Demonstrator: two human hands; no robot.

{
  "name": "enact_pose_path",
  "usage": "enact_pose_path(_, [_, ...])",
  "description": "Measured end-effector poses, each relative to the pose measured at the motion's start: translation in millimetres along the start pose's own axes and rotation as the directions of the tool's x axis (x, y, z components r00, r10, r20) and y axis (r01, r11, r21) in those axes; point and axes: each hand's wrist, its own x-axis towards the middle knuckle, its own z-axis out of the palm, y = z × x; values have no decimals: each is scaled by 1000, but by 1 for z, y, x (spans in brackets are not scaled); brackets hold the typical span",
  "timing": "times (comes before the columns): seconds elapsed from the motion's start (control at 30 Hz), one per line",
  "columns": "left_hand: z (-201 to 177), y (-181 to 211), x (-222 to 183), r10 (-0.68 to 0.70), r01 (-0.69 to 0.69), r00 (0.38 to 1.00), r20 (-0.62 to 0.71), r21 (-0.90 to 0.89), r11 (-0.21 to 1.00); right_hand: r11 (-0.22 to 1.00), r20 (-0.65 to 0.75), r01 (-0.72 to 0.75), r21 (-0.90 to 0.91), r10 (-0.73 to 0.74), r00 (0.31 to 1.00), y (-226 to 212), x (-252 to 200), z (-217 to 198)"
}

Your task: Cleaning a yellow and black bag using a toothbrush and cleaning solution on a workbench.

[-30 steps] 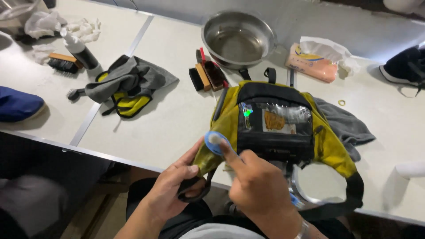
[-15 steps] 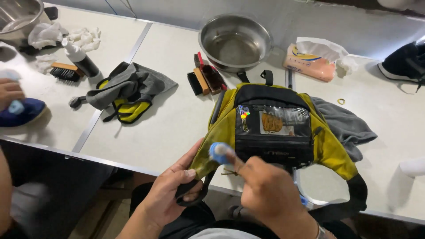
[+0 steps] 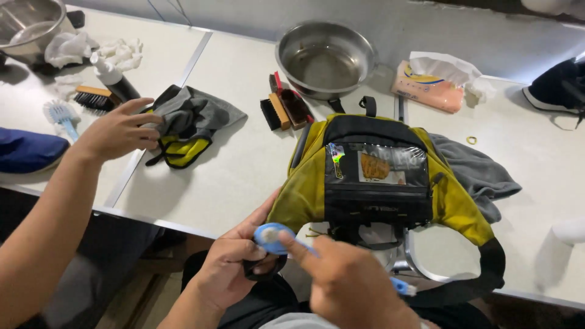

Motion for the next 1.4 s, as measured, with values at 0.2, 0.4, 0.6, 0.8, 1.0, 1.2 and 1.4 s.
enact_pose_path(0.2, [-6, -4, 0, 103, -102, 992, 70, -12, 995, 988, -125, -86, -131, 69, 990, -7, 27, -3])
enact_pose_path(0.4, [11, 2, -7, 27, -29, 992, 123, 12, 1000, 961, -87, -232, -147, 221, 971, 27, 21, -5])
enact_pose_path(0.6, [3, 2, -7, -21, 21, 1000, -12, -26, 999, 977, 34, -182, -115, 187, 982, 29, -2, 0])
enact_pose_path(0.8, [-2, -4, 3, 78, -78, 997, 18, 1, 997, 994, -84, -106, 33, 109, 990, -6, 19, 10])
enact_pose_path(1.0, [4, -5, 5, 51, -47, 991, 124, -34, 998, 956, -198, -253, -152, 221, 955, 20, 30, -3])
enact_pose_path(1.2, [0, -3, -2, -44, 46, 996, -82, 26, 999, 973, -48, -212, -90, 208, 977, 32, -2, 9])
enact_pose_path(1.4, [-19, -3, 3, 125, -130, 989, 75, 67, 989, 972, -2, -168, 161, 171, 985, -12, 36, -4])
